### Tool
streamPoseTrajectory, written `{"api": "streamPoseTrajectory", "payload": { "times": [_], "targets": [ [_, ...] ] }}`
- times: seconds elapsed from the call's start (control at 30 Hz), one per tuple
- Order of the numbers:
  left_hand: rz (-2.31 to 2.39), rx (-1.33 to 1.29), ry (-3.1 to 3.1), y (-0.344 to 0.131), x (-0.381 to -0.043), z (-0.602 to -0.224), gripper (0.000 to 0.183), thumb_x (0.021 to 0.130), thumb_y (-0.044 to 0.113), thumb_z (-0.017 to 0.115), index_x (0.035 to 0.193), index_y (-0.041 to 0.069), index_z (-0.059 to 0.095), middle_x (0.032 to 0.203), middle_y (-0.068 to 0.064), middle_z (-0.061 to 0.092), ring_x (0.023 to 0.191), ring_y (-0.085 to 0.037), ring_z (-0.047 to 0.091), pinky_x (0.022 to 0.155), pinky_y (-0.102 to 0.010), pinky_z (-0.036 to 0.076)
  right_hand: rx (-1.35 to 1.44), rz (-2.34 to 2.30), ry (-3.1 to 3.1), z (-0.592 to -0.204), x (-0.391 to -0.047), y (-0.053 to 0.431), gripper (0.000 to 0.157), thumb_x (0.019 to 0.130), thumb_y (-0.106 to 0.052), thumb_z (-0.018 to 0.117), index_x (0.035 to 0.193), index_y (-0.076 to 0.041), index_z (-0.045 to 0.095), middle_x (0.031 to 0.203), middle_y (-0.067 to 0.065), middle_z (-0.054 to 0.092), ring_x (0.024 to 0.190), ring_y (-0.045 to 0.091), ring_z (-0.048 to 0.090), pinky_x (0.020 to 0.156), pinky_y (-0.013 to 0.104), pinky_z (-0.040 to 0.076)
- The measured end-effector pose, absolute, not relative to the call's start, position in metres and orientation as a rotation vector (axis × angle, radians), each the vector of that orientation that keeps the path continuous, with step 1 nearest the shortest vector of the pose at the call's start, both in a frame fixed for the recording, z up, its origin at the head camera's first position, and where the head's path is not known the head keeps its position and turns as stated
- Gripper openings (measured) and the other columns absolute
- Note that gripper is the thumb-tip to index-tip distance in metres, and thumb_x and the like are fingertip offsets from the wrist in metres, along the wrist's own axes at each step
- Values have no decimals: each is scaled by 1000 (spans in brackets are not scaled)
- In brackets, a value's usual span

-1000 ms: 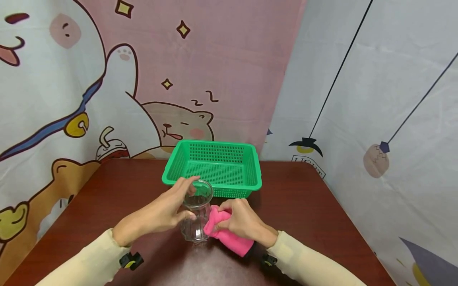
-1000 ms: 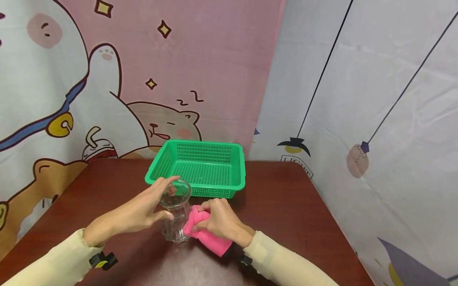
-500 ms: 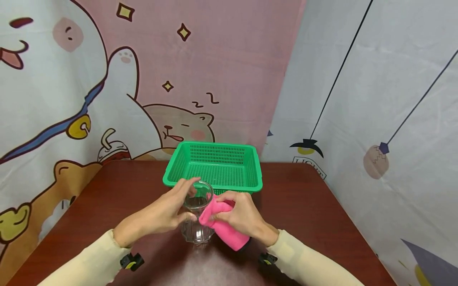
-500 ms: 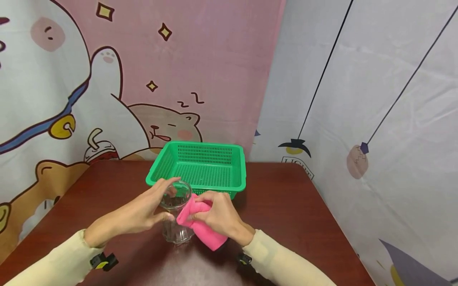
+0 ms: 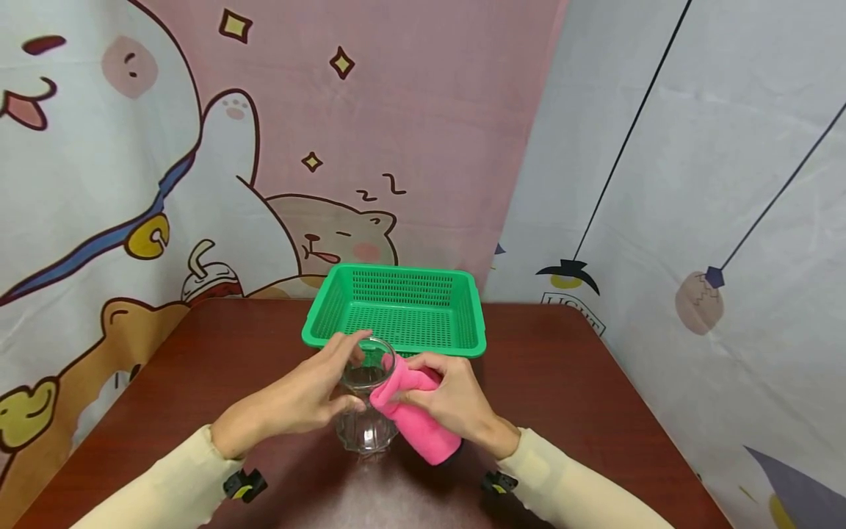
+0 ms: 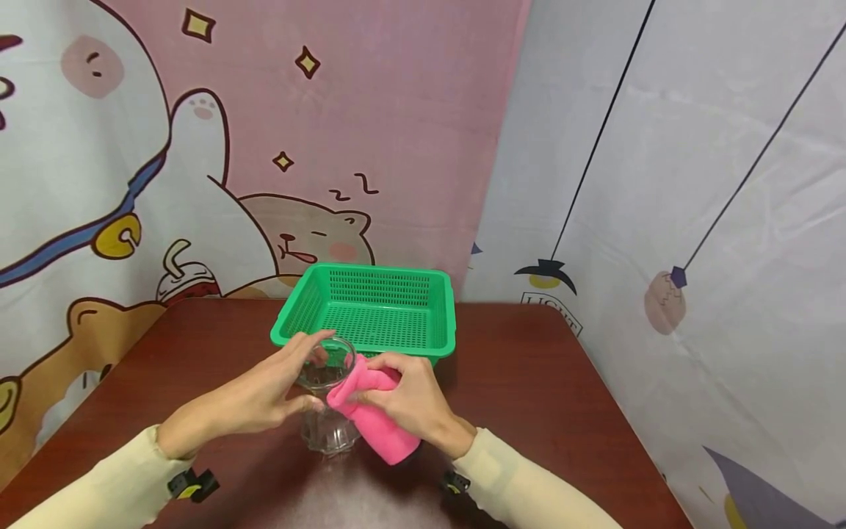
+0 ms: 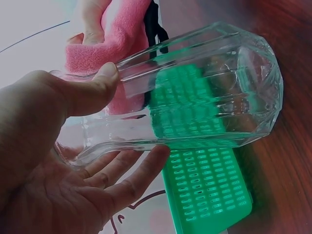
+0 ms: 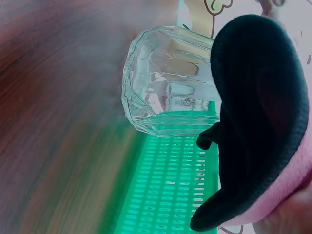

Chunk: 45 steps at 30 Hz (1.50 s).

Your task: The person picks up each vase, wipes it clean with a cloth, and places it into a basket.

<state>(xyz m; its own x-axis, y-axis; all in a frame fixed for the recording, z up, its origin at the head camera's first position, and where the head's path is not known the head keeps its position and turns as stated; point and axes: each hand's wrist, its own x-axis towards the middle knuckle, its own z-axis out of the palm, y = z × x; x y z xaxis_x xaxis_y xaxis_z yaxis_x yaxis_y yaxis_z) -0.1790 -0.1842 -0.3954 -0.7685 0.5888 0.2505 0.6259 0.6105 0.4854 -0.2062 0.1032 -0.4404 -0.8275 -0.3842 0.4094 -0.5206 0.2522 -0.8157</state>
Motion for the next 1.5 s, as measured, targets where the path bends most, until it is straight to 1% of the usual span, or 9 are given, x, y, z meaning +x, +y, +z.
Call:
{"api": "streamPoseTrajectory", "payload": {
  "times": [0.1, 0.27, 0.43, 0.5, 0.7, 0.9, 1.17, 1.37, 1.5],
  "targets": [
    [-884, -1041, -2759, -184, -179, -396, 101, 101, 12, 93, 179, 2, 29, 142, -17, 61, 118, -30, 72, 90, -31, 65, 889, 1623, -2373, -441, -206, 102, 31, 86, -20, 107, 113, -19, 91, 110, 0, 90, 93, 8, 76, 75, 26, 66],
    [-892, -1045, -2757, -185, -179, -396, 100, 102, 13, 92, 179, 4, 29, 142, -16, 61, 125, -32, 71, 92, -34, 67, 909, 1587, -2374, -440, -207, 100, 28, 86, -19, 107, 110, -19, 92, 113, 0, 90, 102, 9, 78, 80, 25, 66],
    [-887, -1051, -2753, -185, -180, -396, 100, 102, 15, 92, 179, 4, 29, 143, -16, 61, 126, -33, 72, 93, -33, 66, 904, 1544, -2404, -438, -209, 100, 26, 87, -15, 106, 108, -18, 93, 114, 1, 90, 106, 10, 78, 82, 24, 66],
    [-880, -1047, -2754, -184, -180, -396, 100, 102, 15, 92, 179, 4, 29, 143, -16, 61, 127, -33, 72, 93, -32, 65, 909, 1513, -2423, -438, -210, 100, 25, 87, -14, 106, 108, -17, 92, 113, 1, 89, 104, 10, 77, 80, 24, 65],
    [-855, -1038, -2754, -184, -181, -396, 101, 102, 17, 93, 179, 4, 29, 143, -14, 62, 126, -31, 72, 94, -33, 64, 917, 1396, -2488, -434, -212, 100, 27, 85, -12, 106, 109, -14, 92, 107, 1, 89, 93, 7, 72, 75, 23, 63],
    [-871, -1035, -2762, -184, -180, -395, 101, 102, 17, 93, 179, 5, 29, 144, -15, 61, 127, -33, 72, 93, -32, 65, 913, 1376, -2558, -430, -213, 100, 27, 86, -12, 105, 109, -13, 92, 107, 1, 88, 93, 7, 72, 74, 22, 63],
    [-880, -1027, -2771, -184, -179, -397, 101, 101, 12, 93, 179, 4, 29, 143, -15, 62, 129, -34, 71, 92, -29, 65, 912, 1286, -2672, -429, -214, 99, 28, 84, -28, 109, 105, -20, 92, 96, -10, 86, 89, 7, 67, 70, 22, 58],
    [-869, -1022, -2769, -183, -180, -395, 102, 100, 14, 94, 179, 5, 29, 142, -15, 61, 127, -32, 71, 93, -31, 64, 921, 1207, -2731, -428, -215, 100, 28, 82, -32, 110, 102, -23, 91, 83, -17, 77, 79, 4, 60, 62, 21, 50],
    [-864, -1020, -2769, -184, -180, -395, 103, 100, 16, 94, 179, 4, 29, 142, -15, 61, 128, -33, 70, 93, -31, 64, 936, 1156, -2763, -430, -215, 100, 29, 82, -31, 110, 99, -22, 89, 75, -19, 64, 75, 0, 50, 59, 19, 40]
  ]
}}
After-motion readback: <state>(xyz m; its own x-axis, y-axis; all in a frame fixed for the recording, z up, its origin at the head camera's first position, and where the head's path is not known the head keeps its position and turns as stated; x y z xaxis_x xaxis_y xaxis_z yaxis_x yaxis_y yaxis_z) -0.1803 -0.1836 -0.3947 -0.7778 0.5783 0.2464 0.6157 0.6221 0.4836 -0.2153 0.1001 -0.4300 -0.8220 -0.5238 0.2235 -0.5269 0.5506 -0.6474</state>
